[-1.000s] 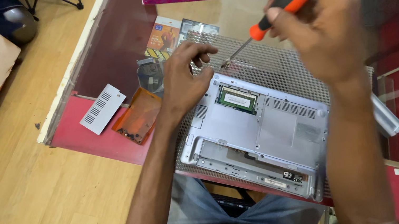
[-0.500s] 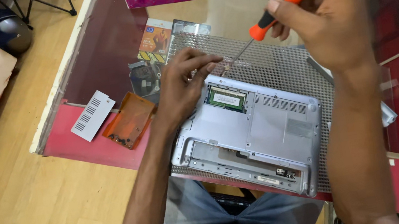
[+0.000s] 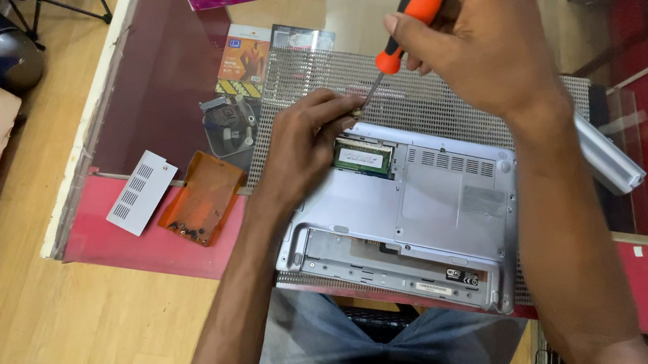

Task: The person uses a screwdriver to remove screws from the back of a laptop, detaches a metal cover, and removes a small internal component. They then reassemble the laptop by placing the cover back, securing it with screws, and flipping the device over to open the screen.

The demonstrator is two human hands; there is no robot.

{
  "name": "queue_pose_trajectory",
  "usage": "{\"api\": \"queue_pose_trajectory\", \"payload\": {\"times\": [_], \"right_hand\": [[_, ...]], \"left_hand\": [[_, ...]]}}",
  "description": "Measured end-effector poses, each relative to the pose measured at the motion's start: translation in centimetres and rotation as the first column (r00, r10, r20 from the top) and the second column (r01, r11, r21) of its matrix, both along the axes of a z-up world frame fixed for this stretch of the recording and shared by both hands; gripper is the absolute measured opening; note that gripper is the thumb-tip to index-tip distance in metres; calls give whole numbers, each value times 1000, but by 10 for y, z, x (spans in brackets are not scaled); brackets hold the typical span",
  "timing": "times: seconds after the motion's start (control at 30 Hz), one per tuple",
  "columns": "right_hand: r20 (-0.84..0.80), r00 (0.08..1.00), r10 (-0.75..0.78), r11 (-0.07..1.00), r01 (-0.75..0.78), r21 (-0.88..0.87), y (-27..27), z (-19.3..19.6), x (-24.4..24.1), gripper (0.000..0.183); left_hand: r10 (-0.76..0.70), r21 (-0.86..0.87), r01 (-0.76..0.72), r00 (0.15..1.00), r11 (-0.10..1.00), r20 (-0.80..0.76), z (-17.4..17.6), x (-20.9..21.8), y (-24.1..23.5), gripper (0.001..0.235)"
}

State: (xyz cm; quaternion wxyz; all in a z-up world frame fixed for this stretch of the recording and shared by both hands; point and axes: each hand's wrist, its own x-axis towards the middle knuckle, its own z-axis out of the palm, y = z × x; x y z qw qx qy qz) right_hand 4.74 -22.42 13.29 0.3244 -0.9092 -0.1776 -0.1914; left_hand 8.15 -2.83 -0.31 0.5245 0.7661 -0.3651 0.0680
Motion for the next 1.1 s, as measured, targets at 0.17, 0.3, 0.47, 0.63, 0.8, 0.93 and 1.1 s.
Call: {"api": "queue_pose_trajectory", "payload": {"times": [0.17, 0.3, 0.47, 0.63, 0.8, 0.93, 1.1], "right_hand": [[-5, 1000, 17, 999, -17, -32, 0, -5, 5, 27], [-6, 999, 32, 998, -33, -56, 1, -4, 5, 28], [-56, 998, 35, 993, -41, -115, -1, 2, 2, 27], [-51, 987, 155, 971, -162, -175, 5, 12, -8, 28], [-115, 966, 232, 948, -251, -194, 9, 21, -11, 18], [-124, 974, 189, 950, -213, -228, 10, 19, -1, 20], [-278, 945, -171, 829, -15, -560, 23, 43, 5, 50]], "left_hand": [[13, 64, -12, 1000, 998, -12, -1, -1, -2, 25], [24, 111, -22, 1000, 994, -13, -4, 2, -3, 24], [27, 148, -17, 998, 989, -65, -5, 3, -2, 23], [-2, 125, 7, 999, 992, -42, -2, 2, 2, 19], [-22, 132, 26, 999, 991, -32, 0, 2, 3, 18], [-37, 114, 41, 999, 993, -34, 2, 1, 2, 15], [-61, 74, 66, 996, 995, -64, 1, -3, 6, 62]]}}
